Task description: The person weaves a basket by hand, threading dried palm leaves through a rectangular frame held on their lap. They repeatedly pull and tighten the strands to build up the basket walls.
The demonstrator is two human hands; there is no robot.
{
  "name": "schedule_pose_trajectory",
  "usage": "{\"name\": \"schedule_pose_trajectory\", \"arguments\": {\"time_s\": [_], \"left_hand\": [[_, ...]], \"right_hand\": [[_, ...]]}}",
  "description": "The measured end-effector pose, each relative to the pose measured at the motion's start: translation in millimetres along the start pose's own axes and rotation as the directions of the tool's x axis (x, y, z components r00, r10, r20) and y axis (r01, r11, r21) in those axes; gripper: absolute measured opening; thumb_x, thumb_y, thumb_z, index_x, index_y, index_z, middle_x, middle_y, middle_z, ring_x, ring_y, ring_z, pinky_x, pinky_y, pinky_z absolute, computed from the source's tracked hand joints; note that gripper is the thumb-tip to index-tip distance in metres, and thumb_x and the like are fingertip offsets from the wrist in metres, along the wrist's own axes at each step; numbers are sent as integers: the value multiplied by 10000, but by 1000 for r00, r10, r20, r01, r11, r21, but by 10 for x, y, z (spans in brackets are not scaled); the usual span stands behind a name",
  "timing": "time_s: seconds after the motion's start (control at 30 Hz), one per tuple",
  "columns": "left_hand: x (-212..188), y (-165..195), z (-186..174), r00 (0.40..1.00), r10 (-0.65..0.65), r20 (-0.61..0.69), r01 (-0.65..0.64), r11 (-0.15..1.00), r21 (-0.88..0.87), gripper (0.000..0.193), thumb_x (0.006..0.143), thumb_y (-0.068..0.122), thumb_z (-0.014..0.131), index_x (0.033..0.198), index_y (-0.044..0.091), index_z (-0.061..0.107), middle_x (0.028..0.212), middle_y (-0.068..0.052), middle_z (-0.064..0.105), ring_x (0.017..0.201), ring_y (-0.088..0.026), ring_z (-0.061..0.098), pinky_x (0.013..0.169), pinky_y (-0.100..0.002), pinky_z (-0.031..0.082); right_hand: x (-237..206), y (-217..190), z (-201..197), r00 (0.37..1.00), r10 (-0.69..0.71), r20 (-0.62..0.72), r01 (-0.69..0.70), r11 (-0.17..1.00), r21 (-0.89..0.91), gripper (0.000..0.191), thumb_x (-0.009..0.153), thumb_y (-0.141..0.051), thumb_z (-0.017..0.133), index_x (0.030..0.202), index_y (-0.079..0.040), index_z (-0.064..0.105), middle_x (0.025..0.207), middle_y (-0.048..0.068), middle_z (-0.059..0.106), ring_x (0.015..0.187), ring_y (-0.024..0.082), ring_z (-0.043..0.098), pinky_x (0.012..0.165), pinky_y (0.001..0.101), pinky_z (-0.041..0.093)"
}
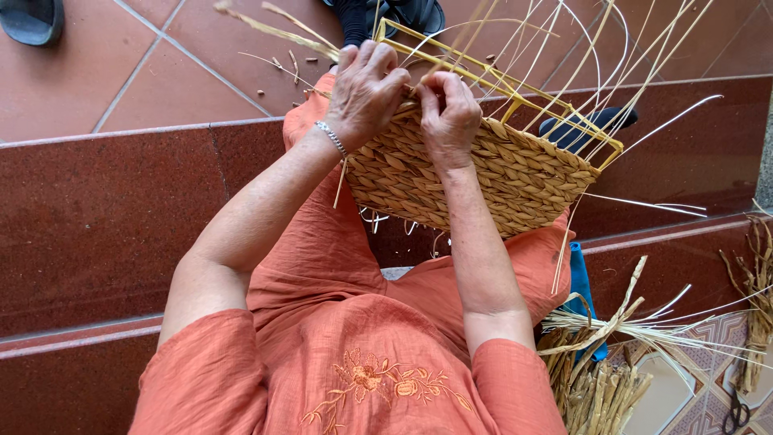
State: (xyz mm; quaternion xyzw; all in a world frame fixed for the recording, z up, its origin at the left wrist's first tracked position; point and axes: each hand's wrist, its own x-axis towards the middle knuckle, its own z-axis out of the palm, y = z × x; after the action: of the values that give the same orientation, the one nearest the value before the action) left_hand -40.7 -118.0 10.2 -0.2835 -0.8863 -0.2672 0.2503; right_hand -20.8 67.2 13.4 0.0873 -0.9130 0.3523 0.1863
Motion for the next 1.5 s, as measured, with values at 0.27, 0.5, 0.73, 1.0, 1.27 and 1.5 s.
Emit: {"name": "schedule_pose_trajectory", "arguments": {"time_s": [0.27,0.5,0.73,1.0,1.27,1.5], "left_hand": [[-347,-34,-337,983,54,175,-51,998,-23,308,848,270,770,1072,85,667,1127,-97,588,1135,-292,535,1013,-470,395],[-315,-5,-303,939,-30,342,-19,990,140,198,898,206,689,1021,62,629,1090,-119,594,1085,-274,560,989,-438,420],[-51,-313,-599,874,-210,438,210,976,49,299,1090,375,772,1089,117,620,874,-15,555,903,-240,527,980,-534,383],[85,-123,-704,973,158,-171,-59,878,476,334,846,152,764,1154,215,652,1103,-28,650,1157,-211,528,1046,-520,331],[56,-34,32,981,-80,178,50,985,167,213,854,120,742,1038,67,651,890,-69,672,910,-228,596,802,-367,464],[435,-275,508,937,-252,241,240,968,77,209,910,225,775,936,56,654,630,-67,651,557,-216,658,521,-382,539]], "right_hand": [[107,-27,133,991,-109,-84,97,986,-135,313,875,-86,776,1149,-61,627,915,90,664,744,142,673,579,262,587],[182,-135,81,939,-334,80,341,934,-106,221,958,65,612,1099,-91,681,983,59,732,918,185,732,808,335,637],[275,-226,-278,914,-143,380,61,974,218,180,1003,-10,661,1156,-69,734,1078,84,762,959,193,747,864,322,634],[268,-404,-206,953,-43,300,-8,986,169,52,967,-46,747,1004,-54,711,928,62,731,834,156,701,749,339,580],[243,-253,-269,890,124,439,-277,912,302,86,1036,-28,637,1110,-66,615,904,6,669,817,72,615,756,254,554],[225,-167,-240,860,171,480,-384,836,391,116,1040,-3,594,1145,-48,576,917,3,653,833,57,605,777,240,555]]}}
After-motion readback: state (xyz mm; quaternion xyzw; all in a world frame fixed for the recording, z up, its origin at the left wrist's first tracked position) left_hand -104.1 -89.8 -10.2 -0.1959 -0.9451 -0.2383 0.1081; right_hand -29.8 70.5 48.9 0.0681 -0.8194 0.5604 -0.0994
